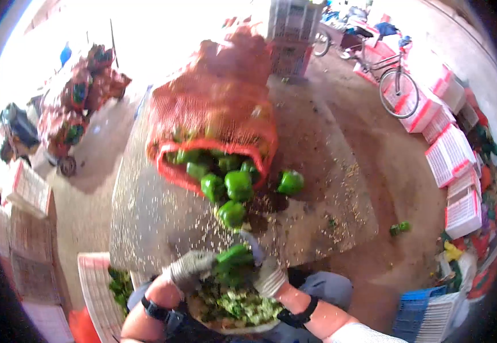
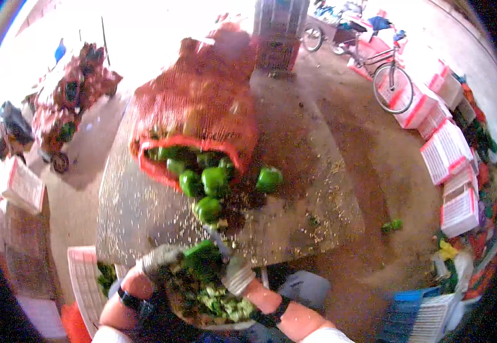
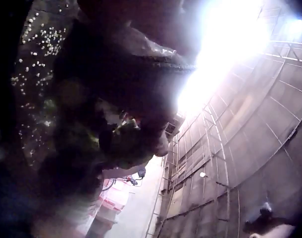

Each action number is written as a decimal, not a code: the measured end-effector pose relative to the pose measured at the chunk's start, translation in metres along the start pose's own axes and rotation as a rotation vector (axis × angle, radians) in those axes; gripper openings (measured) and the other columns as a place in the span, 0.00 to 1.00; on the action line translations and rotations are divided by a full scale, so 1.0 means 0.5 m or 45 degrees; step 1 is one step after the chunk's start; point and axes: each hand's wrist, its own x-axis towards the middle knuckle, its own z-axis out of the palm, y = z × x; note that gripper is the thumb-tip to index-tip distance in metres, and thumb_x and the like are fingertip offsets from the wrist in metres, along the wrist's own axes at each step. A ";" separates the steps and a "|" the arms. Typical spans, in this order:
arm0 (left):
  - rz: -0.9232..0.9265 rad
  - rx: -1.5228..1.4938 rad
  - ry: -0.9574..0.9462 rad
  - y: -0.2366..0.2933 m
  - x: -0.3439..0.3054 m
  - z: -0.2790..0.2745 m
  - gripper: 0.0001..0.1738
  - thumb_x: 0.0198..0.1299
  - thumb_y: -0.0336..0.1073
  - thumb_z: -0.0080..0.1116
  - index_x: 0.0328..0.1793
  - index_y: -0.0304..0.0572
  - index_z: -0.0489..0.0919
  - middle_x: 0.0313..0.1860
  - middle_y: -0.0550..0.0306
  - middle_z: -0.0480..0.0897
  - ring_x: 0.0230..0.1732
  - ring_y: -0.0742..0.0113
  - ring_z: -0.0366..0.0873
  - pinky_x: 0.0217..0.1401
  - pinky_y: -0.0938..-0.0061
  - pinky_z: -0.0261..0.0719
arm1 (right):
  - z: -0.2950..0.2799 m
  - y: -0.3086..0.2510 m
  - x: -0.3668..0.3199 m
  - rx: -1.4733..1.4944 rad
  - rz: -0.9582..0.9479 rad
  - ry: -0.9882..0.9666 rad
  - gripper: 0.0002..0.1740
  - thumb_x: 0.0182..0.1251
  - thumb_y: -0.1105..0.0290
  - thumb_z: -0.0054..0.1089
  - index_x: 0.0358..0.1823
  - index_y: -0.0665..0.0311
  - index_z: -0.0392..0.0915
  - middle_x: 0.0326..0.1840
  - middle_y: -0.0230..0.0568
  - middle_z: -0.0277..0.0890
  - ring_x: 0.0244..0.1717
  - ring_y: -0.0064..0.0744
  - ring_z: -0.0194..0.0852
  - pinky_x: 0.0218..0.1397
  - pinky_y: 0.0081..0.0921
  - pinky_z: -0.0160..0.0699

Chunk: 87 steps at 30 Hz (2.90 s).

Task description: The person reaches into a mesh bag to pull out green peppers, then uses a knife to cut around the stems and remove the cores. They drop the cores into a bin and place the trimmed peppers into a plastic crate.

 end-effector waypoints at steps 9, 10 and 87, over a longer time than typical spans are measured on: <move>0.196 -0.238 -0.185 0.022 -0.011 0.164 0.54 0.53 0.64 0.67 0.79 0.42 0.58 0.74 0.52 0.68 0.68 0.57 0.71 0.64 0.60 0.75 | -0.036 0.005 -0.013 -0.987 -0.383 0.149 0.23 0.76 0.60 0.46 0.61 0.70 0.74 0.58 0.41 0.79 0.58 0.40 0.76 0.69 0.39 0.73; 0.161 -0.363 -0.177 0.018 -0.006 0.158 0.54 0.54 0.65 0.66 0.79 0.42 0.58 0.73 0.52 0.69 0.68 0.56 0.71 0.65 0.59 0.74 | -0.029 0.005 -0.007 -0.704 -0.234 0.222 0.21 0.75 0.62 0.47 0.61 0.68 0.74 0.57 0.41 0.79 0.58 0.39 0.76 0.69 0.37 0.73; 0.105 0.917 -0.241 0.013 0.098 0.070 0.16 0.54 0.39 0.74 0.47 0.44 0.86 0.38 0.59 0.87 0.41 0.69 0.83 0.47 0.72 0.81 | -0.099 0.059 0.004 -0.076 0.365 -0.016 0.24 0.57 0.70 0.60 0.57 0.66 0.76 0.45 0.32 0.79 0.43 0.22 0.75 0.49 0.23 0.77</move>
